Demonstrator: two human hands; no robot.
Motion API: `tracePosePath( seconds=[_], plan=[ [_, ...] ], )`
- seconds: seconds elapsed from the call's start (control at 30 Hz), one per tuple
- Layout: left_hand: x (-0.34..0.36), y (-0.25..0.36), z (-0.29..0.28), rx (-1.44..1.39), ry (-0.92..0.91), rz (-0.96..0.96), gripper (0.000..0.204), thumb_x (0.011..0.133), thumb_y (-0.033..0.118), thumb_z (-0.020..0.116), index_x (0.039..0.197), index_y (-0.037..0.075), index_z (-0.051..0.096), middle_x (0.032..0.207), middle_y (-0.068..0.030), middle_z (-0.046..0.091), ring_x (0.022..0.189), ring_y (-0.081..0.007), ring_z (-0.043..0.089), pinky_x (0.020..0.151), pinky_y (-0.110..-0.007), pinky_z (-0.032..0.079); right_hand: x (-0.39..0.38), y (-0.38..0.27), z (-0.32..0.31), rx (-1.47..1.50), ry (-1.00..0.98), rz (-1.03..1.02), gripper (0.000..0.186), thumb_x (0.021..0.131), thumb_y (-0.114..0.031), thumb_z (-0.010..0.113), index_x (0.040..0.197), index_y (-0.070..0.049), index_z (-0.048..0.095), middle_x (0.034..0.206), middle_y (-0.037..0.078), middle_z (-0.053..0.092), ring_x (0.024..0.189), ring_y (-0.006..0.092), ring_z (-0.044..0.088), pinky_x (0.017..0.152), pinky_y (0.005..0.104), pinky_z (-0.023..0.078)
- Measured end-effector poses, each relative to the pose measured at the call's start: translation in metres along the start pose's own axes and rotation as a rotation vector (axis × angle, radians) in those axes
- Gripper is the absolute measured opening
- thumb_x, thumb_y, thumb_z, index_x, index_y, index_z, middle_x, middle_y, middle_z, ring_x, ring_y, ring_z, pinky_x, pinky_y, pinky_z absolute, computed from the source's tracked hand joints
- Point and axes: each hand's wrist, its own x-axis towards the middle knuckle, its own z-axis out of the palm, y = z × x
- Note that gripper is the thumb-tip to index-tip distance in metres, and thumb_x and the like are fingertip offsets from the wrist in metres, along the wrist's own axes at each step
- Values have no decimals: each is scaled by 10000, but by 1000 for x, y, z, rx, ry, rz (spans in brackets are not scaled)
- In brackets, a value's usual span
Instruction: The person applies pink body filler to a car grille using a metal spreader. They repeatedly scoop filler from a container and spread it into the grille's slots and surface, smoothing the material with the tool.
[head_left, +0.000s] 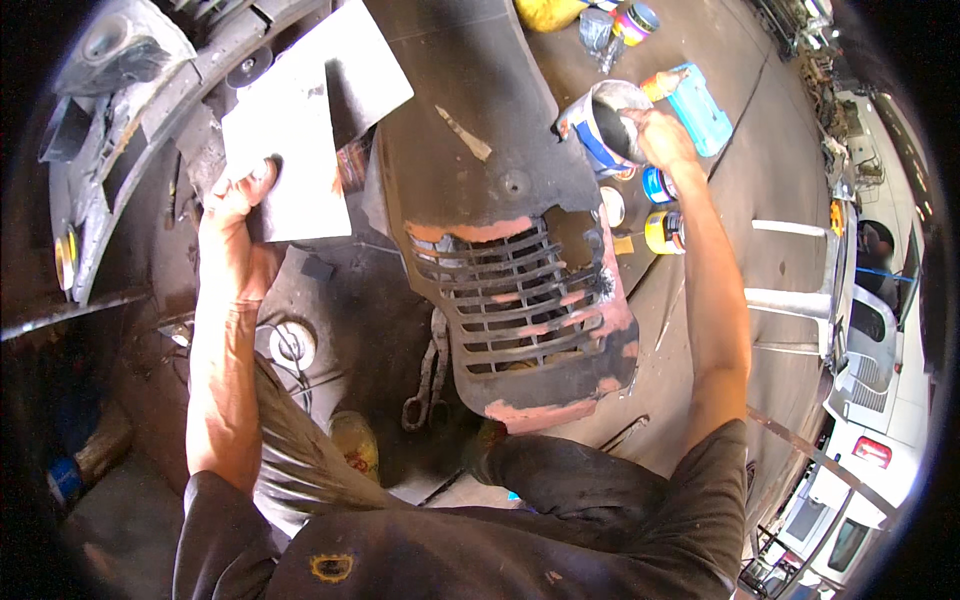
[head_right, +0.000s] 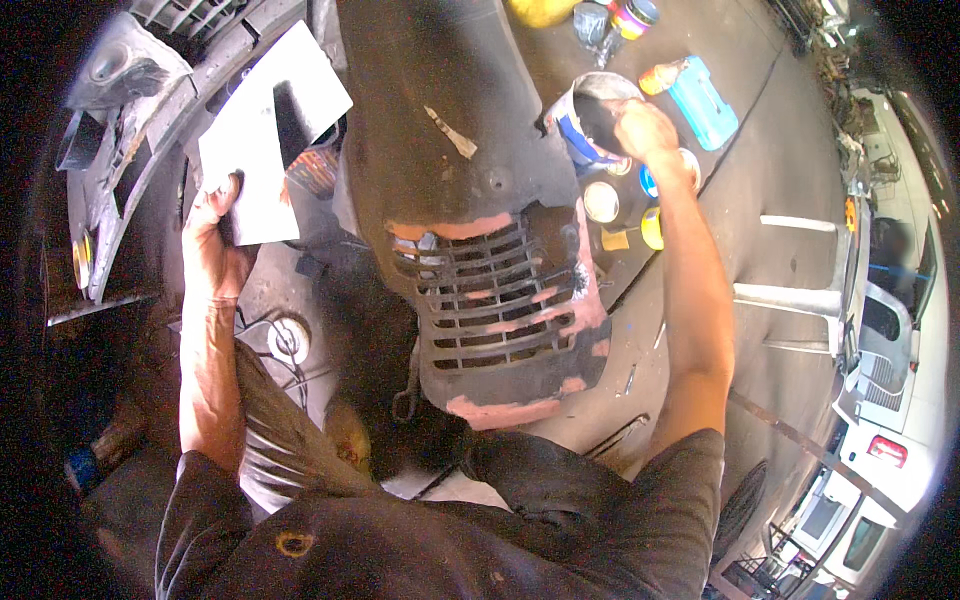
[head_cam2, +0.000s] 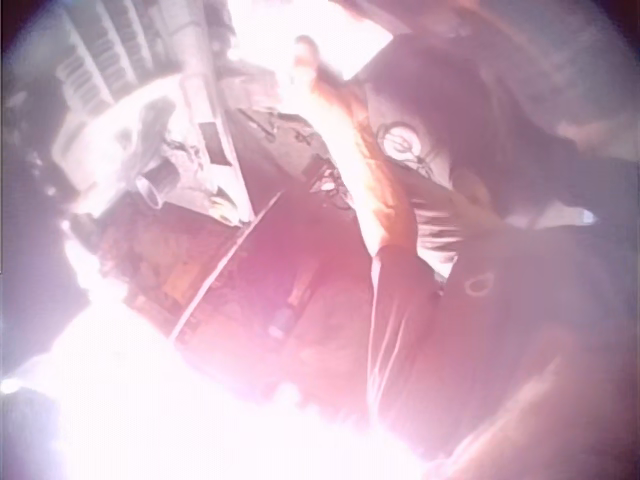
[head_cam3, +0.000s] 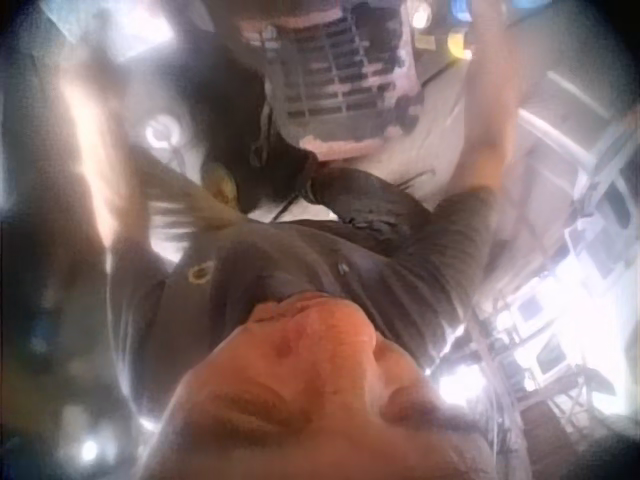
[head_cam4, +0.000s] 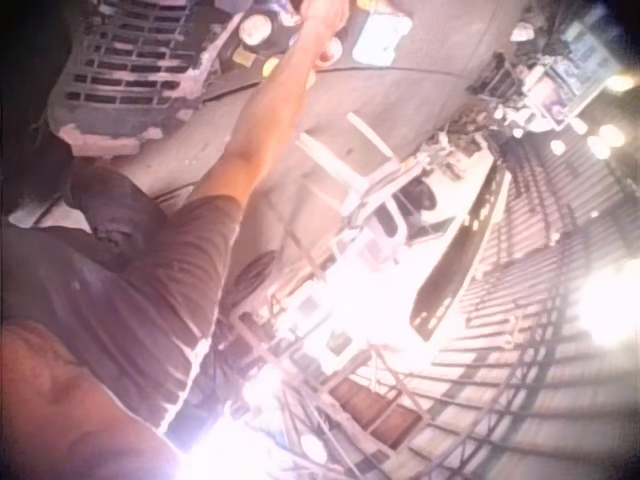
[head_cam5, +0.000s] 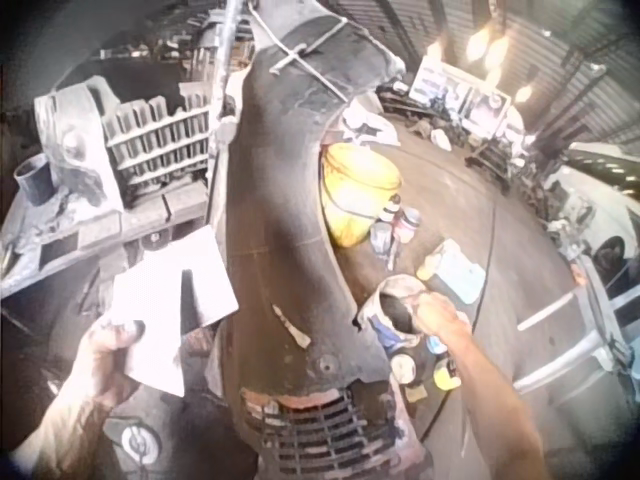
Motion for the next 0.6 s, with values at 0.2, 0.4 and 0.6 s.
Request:
tracePosePath(
  seconds=[0.2,0.4,0.6],
  plan=[
    [-21,18,-2,-63,-32,80,244,816,90,705,1040,18,641,948,-42,676,864,-133,655,810,-289,539,58,-19,36,-54,-361,212,405,871,-149,451,1229,-182,637,1262,150,594,1183,318,564,998,430,444],
    [-21,18,-11,-43,8,70,396,759,116,707,1125,29,582,1065,-70,653,1009,-197,633,936,-355,502,70,5,70,-106,-357,213,389,883,-158,436,1212,-98,635,1210,159,622,1122,327,603,967,436,465],
    [-1,-13,12,-84,-61,-35,377,792,111,684,1143,26,575,1057,-63,646,1007,-191,633,938,-346,501,-28,61,-39,-5,39,50,356,875,-225,503,1188,-152,657,1192,139,626,1075,311,608,961,391,463]
  ],
)
